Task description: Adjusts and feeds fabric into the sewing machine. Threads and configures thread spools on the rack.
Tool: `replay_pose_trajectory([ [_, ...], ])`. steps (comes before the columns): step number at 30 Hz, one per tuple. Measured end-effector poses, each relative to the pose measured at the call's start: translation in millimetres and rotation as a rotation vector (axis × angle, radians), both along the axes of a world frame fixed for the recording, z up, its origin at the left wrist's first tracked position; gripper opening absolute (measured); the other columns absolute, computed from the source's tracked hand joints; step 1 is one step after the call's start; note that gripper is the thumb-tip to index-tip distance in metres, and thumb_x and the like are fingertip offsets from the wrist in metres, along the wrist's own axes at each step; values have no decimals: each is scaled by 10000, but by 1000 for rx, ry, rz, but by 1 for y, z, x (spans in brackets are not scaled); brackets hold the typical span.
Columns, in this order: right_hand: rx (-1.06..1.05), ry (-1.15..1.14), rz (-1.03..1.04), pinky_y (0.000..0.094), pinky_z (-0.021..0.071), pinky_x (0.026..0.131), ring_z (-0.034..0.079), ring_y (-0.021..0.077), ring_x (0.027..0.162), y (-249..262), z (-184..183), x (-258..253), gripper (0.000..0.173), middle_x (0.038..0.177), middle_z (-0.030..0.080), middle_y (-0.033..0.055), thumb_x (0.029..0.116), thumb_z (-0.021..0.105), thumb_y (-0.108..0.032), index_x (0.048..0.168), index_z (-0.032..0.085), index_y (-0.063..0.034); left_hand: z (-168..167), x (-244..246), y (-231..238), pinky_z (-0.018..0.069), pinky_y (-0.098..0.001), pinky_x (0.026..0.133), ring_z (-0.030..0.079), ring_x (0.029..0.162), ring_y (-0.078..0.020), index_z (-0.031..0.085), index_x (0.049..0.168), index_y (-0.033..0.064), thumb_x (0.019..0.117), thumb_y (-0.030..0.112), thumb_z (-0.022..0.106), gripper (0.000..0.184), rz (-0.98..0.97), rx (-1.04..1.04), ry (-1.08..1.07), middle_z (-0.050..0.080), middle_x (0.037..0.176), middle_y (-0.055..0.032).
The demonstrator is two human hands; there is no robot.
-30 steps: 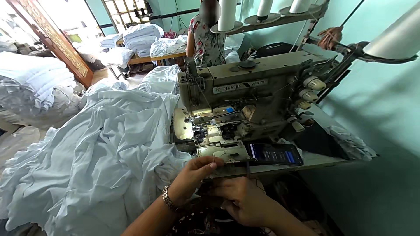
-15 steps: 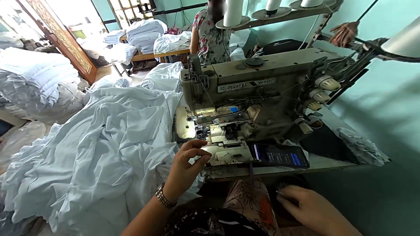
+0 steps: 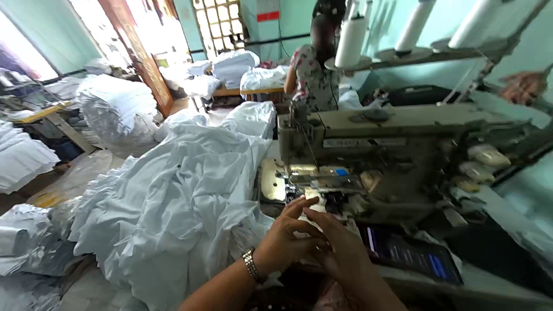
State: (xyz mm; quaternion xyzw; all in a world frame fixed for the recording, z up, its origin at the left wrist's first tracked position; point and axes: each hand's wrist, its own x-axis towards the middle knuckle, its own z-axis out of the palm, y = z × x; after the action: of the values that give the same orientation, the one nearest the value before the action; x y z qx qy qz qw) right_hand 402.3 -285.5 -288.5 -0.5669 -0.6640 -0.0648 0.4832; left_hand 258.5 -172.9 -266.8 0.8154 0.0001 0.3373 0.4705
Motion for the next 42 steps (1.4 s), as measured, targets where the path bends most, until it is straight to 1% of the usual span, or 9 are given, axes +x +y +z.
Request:
replay_pose_trajectory([
  [6,88,101,-78,271,584,683,686,76,773,21,-19,11,322,939,744,26,978,600,-210,1280,683,-137,-13,16,21,378,-402,1200,435,1451,-232,776,895,-8,906,68,752,81,17,-116,-29,511,1522,-172],
  [11,73,-140,-174,393,578,572,705,217,675,32,-24,23,407,904,750,77,977,503,-138,1355,651,-126,-20,21,35,501,-303,980,629,1064,-122,775,837,59,878,154,800,107,235,-94,-17,714,1022,-63],
  [17,-18,-125,-179,369,580,558,702,189,656,38,-29,31,264,812,725,48,1072,487,-256,1209,638,-90,-23,27,48,459,-389,1082,579,1236,-207,704,865,56,990,215,663,206,323,71,20,672,1201,-130],
  [20,-50,-65,-157,329,580,614,704,151,706,45,-28,35,232,835,726,39,1063,499,-247,1061,672,-92,-22,35,50,422,-414,1117,596,1228,-231,673,806,52,1021,175,558,272,373,181,53,711,1132,-117],
  [23,-93,96,-143,302,592,647,704,111,724,52,-31,37,243,841,730,28,1055,524,-260,1041,688,-81,-24,40,53,491,-340,995,644,1085,-171,669,774,53,1031,183,527,321,444,161,39,725,1027,-84],
  [26,-113,271,-107,239,594,685,692,45,746,56,-34,38,216,865,727,-3,1047,548,-246,1040,682,-77,-28,37,58,537,-283,882,648,956,-105,686,886,37,1087,267,486,365,408,80,-15,695,964,-58],
  [30,-93,380,-57,182,579,676,671,-1,733,60,-36,38,168,862,725,-33,1029,584,-212,1027,673,-70,-27,32,63,574,-322,962,688,1061,-135,691,1158,-20,1001,152,627,242,288,-38,52,721,1133,-89],
  [33,-107,391,-37,174,574,678,666,-6,731,61,-36,37,168,859,719,-38,1031,579,-211,1031,674,-72,-21,32,64,556,-291,997,680,1093,-102,721,1190,6,971,184,695,283,260,-19,112,731,1154,-68],
  [42,-115,371,-37,202,594,724,697,22,794,59,-33,32,163,918,735,-8,1025,585,-196,1031,685,-68,-17,37,58,543,-198,728,644,771,-18,746,852,79,955,177,702,150,394,-40,100,701,837,23],
])
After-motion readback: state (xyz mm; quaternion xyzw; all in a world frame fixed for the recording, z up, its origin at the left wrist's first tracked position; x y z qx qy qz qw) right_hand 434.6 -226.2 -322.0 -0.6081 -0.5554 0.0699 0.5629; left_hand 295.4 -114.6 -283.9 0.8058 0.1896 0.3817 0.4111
